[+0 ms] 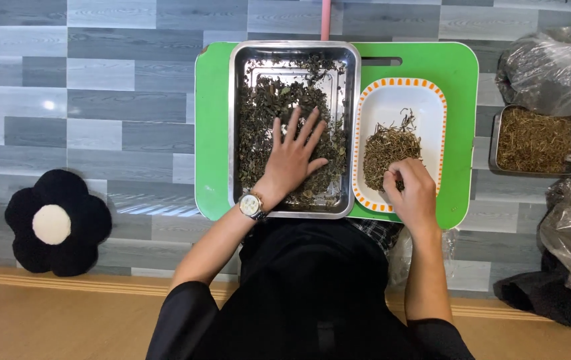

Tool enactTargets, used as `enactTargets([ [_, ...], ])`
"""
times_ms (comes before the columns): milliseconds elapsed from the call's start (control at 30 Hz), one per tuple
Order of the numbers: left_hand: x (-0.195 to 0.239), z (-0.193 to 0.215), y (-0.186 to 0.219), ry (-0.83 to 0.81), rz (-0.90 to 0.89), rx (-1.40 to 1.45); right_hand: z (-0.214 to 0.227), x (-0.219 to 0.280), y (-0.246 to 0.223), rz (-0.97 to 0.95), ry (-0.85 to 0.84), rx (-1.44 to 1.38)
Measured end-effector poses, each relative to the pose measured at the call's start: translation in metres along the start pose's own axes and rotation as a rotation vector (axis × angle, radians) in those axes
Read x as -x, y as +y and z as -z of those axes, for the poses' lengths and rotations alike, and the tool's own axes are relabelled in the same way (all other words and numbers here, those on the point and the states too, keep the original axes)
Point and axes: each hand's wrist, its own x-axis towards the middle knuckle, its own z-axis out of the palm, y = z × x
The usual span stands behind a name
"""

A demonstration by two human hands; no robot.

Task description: The person sits on the floor and sorts dried herbs by hand, picking specific pieces from a large metal tray and placing them into a smaller white bowl. The task involves repetitive hand movements to separate the herbs.

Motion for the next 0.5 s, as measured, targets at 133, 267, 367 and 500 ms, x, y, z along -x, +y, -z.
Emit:
enactTargets([
  [133, 0.014, 0.002, 0.014, -0.004, -0.065, 0.117, -0.005, 0.000, 0.008, 0.090, 0.057, 0.017],
  [267, 0.042, 0.007, 0.009, 0.082, -0.111, 0.205, -0.005, 0.001, 0.005, 0.098, 0.055, 0.044],
  [367, 0.058, 0.008, -0.006, 0.094, -0.050, 0.243, -0.002, 0.000, -0.002, 0.097, 0.041, 0.069],
  [500, 0.069, 0.007, -0.027, 0.069, 0.050, 0.204, 0.009, -0.009, -0.025, 0.082, 0.057, 0.042],
])
